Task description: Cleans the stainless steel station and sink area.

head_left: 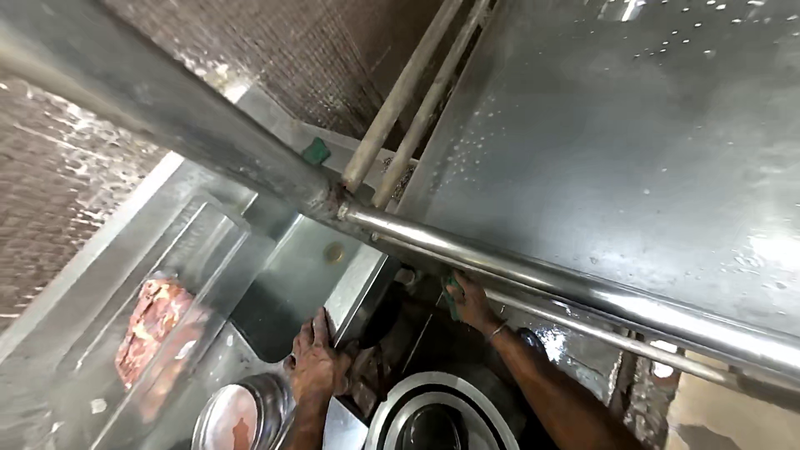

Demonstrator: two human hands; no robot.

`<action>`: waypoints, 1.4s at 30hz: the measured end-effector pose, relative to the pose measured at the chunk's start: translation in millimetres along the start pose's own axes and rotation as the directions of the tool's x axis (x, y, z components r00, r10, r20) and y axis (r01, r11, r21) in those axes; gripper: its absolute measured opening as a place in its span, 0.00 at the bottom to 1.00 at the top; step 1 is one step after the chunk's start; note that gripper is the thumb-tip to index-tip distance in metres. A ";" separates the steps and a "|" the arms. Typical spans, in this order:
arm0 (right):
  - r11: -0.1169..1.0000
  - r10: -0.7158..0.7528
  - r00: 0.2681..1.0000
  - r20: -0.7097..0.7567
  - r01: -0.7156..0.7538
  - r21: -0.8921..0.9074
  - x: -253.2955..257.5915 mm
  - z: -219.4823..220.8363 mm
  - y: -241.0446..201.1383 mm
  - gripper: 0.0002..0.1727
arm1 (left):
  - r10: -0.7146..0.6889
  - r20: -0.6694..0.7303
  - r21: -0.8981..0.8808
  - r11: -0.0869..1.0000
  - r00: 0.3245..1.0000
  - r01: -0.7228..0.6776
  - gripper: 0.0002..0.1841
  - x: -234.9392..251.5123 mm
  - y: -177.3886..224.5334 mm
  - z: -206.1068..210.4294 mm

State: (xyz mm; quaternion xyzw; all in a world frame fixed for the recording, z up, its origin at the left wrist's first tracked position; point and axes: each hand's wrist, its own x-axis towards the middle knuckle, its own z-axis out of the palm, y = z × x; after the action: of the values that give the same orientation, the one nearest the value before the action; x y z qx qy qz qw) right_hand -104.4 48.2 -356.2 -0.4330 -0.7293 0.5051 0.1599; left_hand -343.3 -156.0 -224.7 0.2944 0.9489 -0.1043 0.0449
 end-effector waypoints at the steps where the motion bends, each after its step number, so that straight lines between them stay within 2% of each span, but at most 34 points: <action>1: 0.999 0.030 0.999 0.030 -0.031 0.037 0.0 -3.2 -6.2 0.31 | 0.002 -0.015 0.002 1.000 1.000 -0.002 0.60 3.0 1.2 0.1; 3: 0.993 0.000 0.999 -0.040 0.004 0.121 -16.4 -12.0 -41.2 0.31 | 0.003 -0.032 0.003 1.000 0.999 -0.003 0.59 0.8 -3.3 2.4; 4: 0.984 -0.042 0.992 -0.123 0.063 0.168 -27.3 -20.4 -64.0 0.29 | 0.012 -0.042 0.014 1.000 0.999 -0.012 0.59 -0.5 -6.1 4.4; 6: 0.927 -0.222 0.901 -0.372 0.314 0.207 -33.9 -39.0 -105.9 0.23 | 0.029 -0.067 0.013 1.000 0.997 -0.028 0.58 0.7 -4.2 8.5; 8: 0.840 -0.355 0.791 -0.499 0.504 0.201 -29.3 -47.0 -129.6 0.16 | 0.029 -0.071 0.012 1.000 0.997 -0.028 0.58 -1.9 -5.4 8.7; 10: 0.817 -0.415 0.757 -0.505 0.554 0.158 -21.7 -41.5 -122.9 0.16 | 0.025 -0.081 0.014 1.000 0.996 -0.024 0.58 -1.9 -5.7 8.6; 13: 0.860 -0.463 0.723 -0.513 0.507 -0.061 -19.0 -35.1 -112.4 0.14 | 0.041 -0.097 0.014 0.999 0.994 -0.040 0.58 -2.0 -1.5 10.7; 14: 0.881 -0.446 0.745 -0.497 0.464 -0.095 -20.3 -32.6 -111.2 0.13 | 0.043 -0.094 0.023 0.999 0.995 -0.041 0.58 -4.1 -2.7 9.5; 16: 0.953 -0.304 0.882 -0.359 0.289 -0.097 -18.5 -36.3 -102.8 0.14 | 0.037 -0.083 0.031 0.999 0.996 -0.034 0.59 -2.4 1.3 6.4; 17: 0.985 -0.171 0.964 -0.204 0.160 -0.069 -16.5 -37.3 -91.7 0.15 | 0.025 -0.076 0.040 0.999 0.997 -0.022 0.59 -2.2 3.1 5.1; 18: 0.999 -0.034 0.999 -0.023 0.034 0.008 -11.1 -32.2 -74.0 0.18 | 0.012 -0.068 0.057 0.998 0.998 -0.008 0.60 -1.9 3.5 3.4; 20: 0.985 0.124 0.961 0.249 -0.149 0.086 1.8 -25.5 -32.2 0.23 | -0.002 -0.051 0.076 0.997 0.999 0.006 0.60 -0.1 8.9 2.9; 22: 0.952 0.196 0.927 0.321 -0.259 0.165 6.0 -16.4 -4.5 0.24 | -0.006 -0.037 0.077 0.997 0.999 0.008 0.59 -3.5 9.9 0.0; 23: 0.943 0.203 0.923 0.326 -0.274 0.189 3.0 -20.1 -11.1 0.24 | -0.001 -0.037 0.076 0.997 0.999 0.004 0.59 -4.3 8.7 -2.3; 24: 0.946 0.189 0.936 0.295 -0.254 0.200 -2.5 -31.5 -28.5 0.24 | 0.004 -0.045 0.074 0.997 0.999 -0.001 0.59 -2.7 9.7 -3.6; 26: 0.965 0.126 0.982 0.141 -0.154 0.210 -23.2 -49.9 -68.4 0.23 | 0.000 -0.051 0.083 0.997 0.999 0.005 0.58 -3.4 9.1 -1.9; 28: 0.958 -0.074 0.991 -0.113 0.102 0.267 -41.1 -59.6 -107.6 0.20 | -0.003 -0.044 0.091 0.996 0.999 0.007 0.58 -3.9 9.1 -0.1; 30: 0.863 -0.282 0.893 -0.351 0.396 0.314 -41.0 -50.0 -130.5 0.15 | -0.001 -0.037 0.084 0.996 0.999 0.004 0.58 -5.9 7.6 -0.5; 33: 0.821 -0.414 0.782 -0.465 0.542 0.180 -29.2 -25.1 -122.5 0.12 | 0.025 -0.056 0.067 0.998 0.998 -0.021 0.59 -1.9 6.3 1.7; 34: 0.844 -0.409 0.780 -0.474 0.521 0.130 -25.7 -11.8 -111.8 0.12 | 0.025 -0.055 0.066 0.998 0.998 -0.022 0.59 -0.4 6.7 4.1; 35: 0.891 -0.347 0.830 -0.438 0.437 0.122 -25.8 0.2 -100.2 0.12 | 0.018 -0.052 0.061 0.998 0.998 -0.015 0.59 -2.1 7.6 5.6; 36: 0.950 -0.222 0.917 -0.330 0.281 0.140 -27.7 8.1 -87.9 0.12 | 0.009 -0.047 0.066 0.998 0.999 -0.006 0.59 -4.3 7.7 4.9; 37: 0.981 -0.072 0.974 -0.215 0.108 0.159 -24.1 12.4 -73.5 0.14 | 0.002 -0.049 0.075 0.997 0.999 0.002 0.59 -2.6 8.2 3.7; 39: 0.982 0.101 0.982 -0.160 -0.072 0.176 -9.5 24.0 -29.9 0.19 | -0.011 -0.052 0.085 0.996 0.999 0.015 0.60 -0.9 8.8 2.7; 41: 0.971 0.156 0.977 -0.143 -0.126 0.202 2.7 35.1 19.1 0.21 | -0.001 -0.070 0.086 0.996 0.998 0.007 0.60 0.7 10.7 5.9; 42: 0.971 0.155 0.977 -0.144 -0.124 0.204 4.3 37.1 30.0 0.22 | -0.002 -0.072 0.083 0.997 0.997 0.008 0.60 -0.1 10.6 7.2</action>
State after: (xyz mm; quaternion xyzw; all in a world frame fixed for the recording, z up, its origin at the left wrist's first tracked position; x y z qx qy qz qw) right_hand -117.6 32.9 -399.6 -0.5046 -0.6293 0.5474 0.2230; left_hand -337.0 -149.2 -233.5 0.2973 0.9454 -0.1332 -0.0019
